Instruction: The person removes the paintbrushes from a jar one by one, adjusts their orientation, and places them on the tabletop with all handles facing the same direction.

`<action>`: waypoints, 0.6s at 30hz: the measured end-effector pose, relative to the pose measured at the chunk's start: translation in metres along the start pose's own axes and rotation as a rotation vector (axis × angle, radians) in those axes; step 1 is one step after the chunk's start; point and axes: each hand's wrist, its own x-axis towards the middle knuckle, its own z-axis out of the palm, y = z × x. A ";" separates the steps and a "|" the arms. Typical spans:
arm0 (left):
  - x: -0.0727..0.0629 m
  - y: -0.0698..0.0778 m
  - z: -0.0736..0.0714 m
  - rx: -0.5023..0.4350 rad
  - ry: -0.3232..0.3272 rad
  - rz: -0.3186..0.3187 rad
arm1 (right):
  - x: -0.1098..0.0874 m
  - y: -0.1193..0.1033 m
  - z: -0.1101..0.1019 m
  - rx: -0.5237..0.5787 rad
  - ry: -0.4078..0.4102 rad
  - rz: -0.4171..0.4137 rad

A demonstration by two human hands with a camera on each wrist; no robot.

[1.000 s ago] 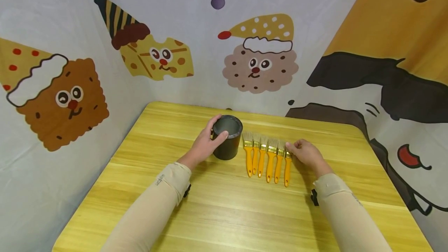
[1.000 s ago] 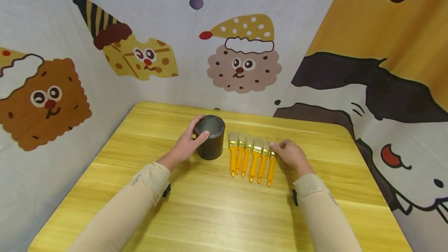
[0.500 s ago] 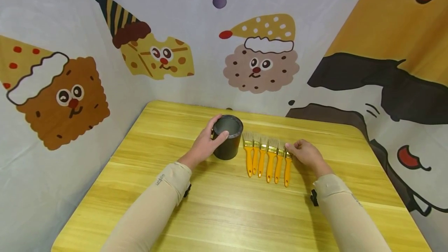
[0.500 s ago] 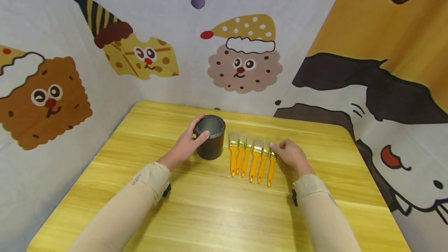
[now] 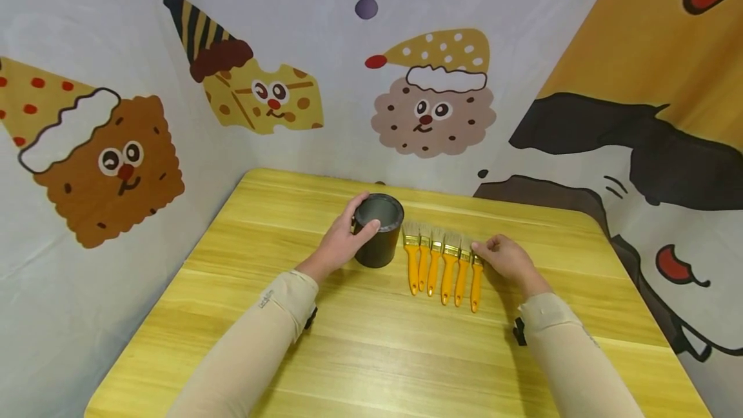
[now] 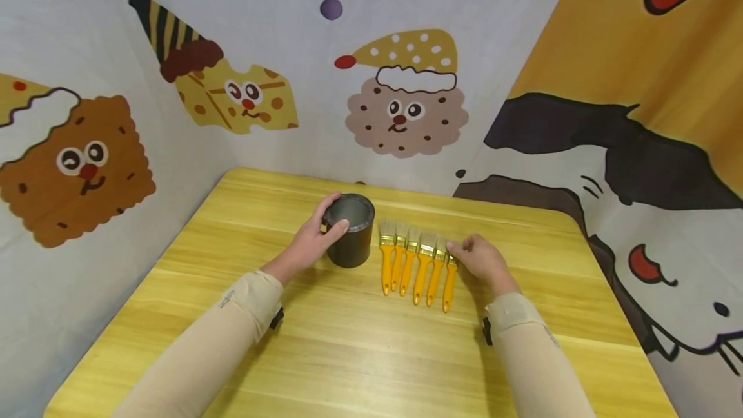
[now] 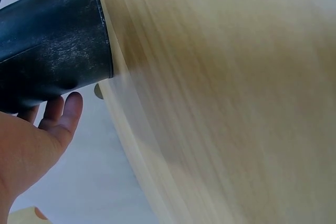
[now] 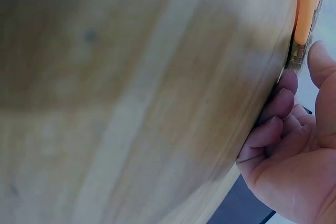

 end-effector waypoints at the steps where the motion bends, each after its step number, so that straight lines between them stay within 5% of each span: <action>1: 0.000 0.000 0.000 -0.001 -0.002 0.000 | 0.000 0.000 0.000 0.001 0.001 0.000; 18: 0.000 0.005 -0.012 0.086 -0.021 -0.019 | -0.001 0.005 0.000 0.042 -0.020 -0.006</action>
